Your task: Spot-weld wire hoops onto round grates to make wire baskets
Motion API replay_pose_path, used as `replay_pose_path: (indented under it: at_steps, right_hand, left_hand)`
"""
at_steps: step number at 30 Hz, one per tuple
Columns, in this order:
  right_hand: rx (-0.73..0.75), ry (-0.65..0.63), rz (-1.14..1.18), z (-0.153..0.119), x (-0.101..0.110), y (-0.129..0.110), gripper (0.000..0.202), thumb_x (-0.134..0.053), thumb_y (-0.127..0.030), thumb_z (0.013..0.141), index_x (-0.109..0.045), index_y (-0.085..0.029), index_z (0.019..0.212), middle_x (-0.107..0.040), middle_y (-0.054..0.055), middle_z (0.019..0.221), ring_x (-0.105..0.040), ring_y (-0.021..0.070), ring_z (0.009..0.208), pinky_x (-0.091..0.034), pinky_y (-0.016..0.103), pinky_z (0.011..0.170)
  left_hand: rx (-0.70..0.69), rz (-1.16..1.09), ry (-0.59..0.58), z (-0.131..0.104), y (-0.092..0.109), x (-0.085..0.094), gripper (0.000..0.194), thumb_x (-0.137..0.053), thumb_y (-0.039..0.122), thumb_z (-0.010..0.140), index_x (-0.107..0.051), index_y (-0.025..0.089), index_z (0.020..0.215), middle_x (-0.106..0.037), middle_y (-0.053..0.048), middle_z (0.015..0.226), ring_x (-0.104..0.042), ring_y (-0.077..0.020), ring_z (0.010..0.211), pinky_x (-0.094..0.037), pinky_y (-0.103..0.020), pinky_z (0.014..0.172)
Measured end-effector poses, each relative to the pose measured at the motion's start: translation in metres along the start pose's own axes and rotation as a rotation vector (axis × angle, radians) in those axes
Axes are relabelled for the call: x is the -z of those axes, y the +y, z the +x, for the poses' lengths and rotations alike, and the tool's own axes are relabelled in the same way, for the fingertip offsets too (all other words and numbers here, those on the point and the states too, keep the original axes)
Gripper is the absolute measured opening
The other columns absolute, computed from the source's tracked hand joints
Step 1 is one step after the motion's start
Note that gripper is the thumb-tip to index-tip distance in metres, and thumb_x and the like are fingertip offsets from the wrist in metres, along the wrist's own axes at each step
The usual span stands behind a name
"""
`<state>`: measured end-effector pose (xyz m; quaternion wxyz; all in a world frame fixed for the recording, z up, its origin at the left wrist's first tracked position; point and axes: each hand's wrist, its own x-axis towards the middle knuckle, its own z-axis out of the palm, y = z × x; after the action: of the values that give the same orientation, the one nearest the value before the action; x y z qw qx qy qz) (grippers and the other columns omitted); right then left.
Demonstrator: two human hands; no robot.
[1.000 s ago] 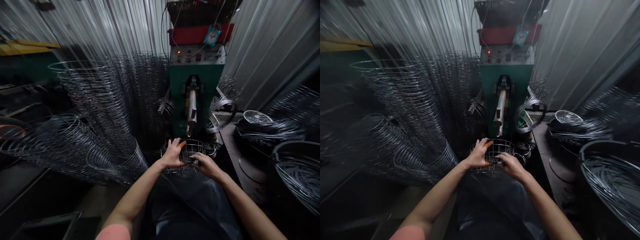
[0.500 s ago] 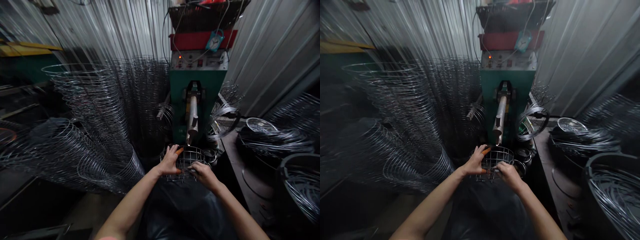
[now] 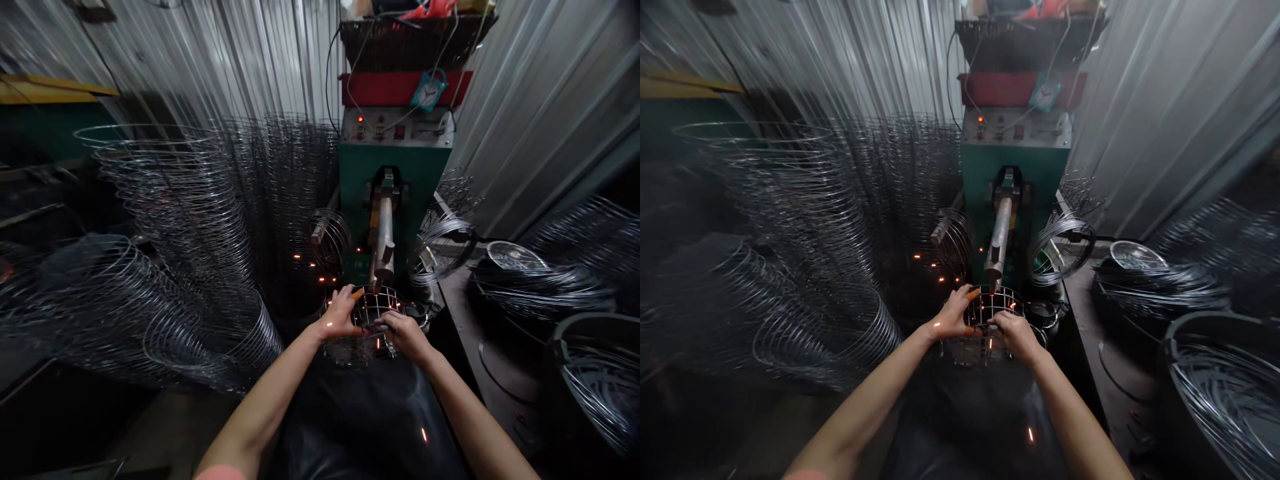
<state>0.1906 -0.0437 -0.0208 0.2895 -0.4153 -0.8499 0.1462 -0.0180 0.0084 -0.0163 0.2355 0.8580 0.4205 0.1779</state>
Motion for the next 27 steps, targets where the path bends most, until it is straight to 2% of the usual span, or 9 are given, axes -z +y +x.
replay_pose_path:
  at_steps: [4, 8, 12, 15, 18, 27]
  right_hand:
    - [-0.057, 0.019, -0.051, 0.003, -0.003, 0.006, 0.025, -0.046, -0.009, 0.080, -0.063, -0.019, 0.096, -0.065, 0.008, 0.090, -0.062, 0.0172, 0.083, -0.048, 0.026, 0.072]
    - [-0.133, 0.069, -0.048, 0.016, -0.006, 0.012, 0.019, -0.051, -0.014, 0.081, -0.065, -0.021, 0.092, -0.066, 0.007, 0.092, -0.063, 0.0178, 0.084, -0.049, 0.028, 0.074]
    - [-0.189, 0.274, 0.021, 0.011, -0.006, 0.016, 0.018, -0.054, -0.028, 0.083, -0.064, -0.021, 0.096, -0.064, 0.008, 0.099, -0.061, 0.0195, 0.089, -0.049, 0.031, 0.079]
    - [-0.286, 0.406, 0.058, 0.002, -0.004, 0.022, 0.022, -0.052, -0.039, 0.084, -0.064, -0.020, 0.087, -0.064, 0.008, 0.091, -0.061, 0.0209, 0.084, -0.048, 0.033, 0.077]
    - [-0.314, 0.413, 0.084, 0.003, -0.004, 0.030, 0.028, -0.049, -0.043, 0.085, -0.062, -0.019, 0.078, -0.063, 0.007, 0.080, -0.060, 0.0204, 0.076, -0.047, 0.032, 0.071]
    - [-0.350, 0.462, -0.004, 0.035, -0.009, 0.046, 0.034, -0.042, -0.046, 0.086, -0.060, -0.019, 0.075, -0.062, 0.009, 0.080, -0.058, 0.0205, 0.075, -0.045, 0.033, 0.071]
  left_hand:
    - [0.025, 0.052, 0.014, 0.007, -0.002, 0.000, 0.102, -0.078, 0.043, 0.051, -0.027, 0.017, 0.136, -0.021, -0.024, 0.144, -0.016, -0.0359, 0.135, -0.012, -0.060, 0.105]
    - [0.055, 0.061, 0.040, 0.021, -0.007, 0.004, 0.101, -0.077, 0.045, 0.052, -0.028, 0.018, 0.136, -0.024, -0.022, 0.143, -0.018, -0.0361, 0.135, -0.014, -0.061, 0.103]
    - [0.073, 0.028, 0.038, 0.025, -0.010, 0.003, 0.102, -0.076, 0.050, 0.051, -0.029, 0.018, 0.135, -0.025, -0.021, 0.143, -0.020, -0.0348, 0.134, -0.016, -0.060, 0.104]
    - [0.076, 0.044, 0.039, 0.026, -0.012, 0.001, 0.105, -0.079, 0.046, 0.049, -0.028, 0.016, 0.136, -0.021, -0.022, 0.145, -0.016, -0.0359, 0.135, -0.013, -0.059, 0.106]
    - [0.069, 0.061, 0.048, 0.033, -0.014, 0.002, 0.107, -0.080, 0.044, 0.047, -0.028, 0.016, 0.136, -0.021, -0.022, 0.145, -0.016, -0.0366, 0.135, -0.011, -0.059, 0.106]
    - [0.084, 0.033, 0.086, 0.055, -0.022, 0.015, 0.103, -0.079, 0.047, 0.048, -0.032, 0.017, 0.134, -0.029, -0.021, 0.141, -0.023, -0.0345, 0.133, -0.018, -0.057, 0.104]
